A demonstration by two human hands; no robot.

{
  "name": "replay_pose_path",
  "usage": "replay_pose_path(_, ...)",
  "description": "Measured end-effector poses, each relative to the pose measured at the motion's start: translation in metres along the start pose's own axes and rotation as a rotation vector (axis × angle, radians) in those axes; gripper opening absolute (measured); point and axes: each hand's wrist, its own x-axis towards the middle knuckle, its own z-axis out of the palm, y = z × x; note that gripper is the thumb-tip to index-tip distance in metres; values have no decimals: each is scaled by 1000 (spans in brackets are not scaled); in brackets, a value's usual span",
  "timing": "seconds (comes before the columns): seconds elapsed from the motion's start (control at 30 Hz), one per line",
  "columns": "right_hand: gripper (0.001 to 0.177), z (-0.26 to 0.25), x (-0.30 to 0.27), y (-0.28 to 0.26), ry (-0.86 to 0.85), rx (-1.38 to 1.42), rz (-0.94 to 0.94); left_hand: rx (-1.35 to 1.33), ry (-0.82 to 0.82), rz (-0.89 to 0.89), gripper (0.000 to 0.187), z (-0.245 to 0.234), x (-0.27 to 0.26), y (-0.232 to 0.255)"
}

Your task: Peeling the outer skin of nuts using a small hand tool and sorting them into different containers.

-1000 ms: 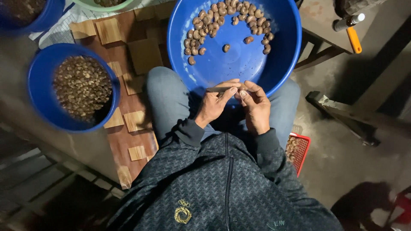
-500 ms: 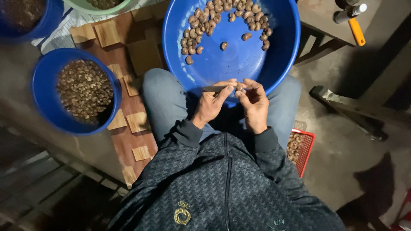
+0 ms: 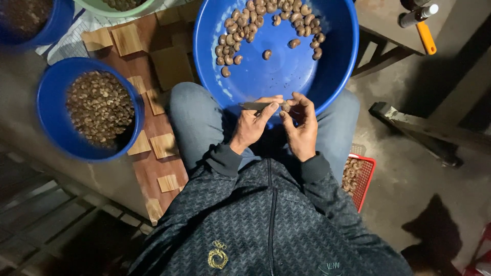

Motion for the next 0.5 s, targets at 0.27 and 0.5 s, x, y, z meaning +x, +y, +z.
replay_pose_path(0.27,53,2,0,-4,-16,1,-1,21,20,18,19,-2,0,-4)
replay_pose_path(0.5,52,0,3,-1,-16,75,37,-32,-18,38,18,-2,0,-1)
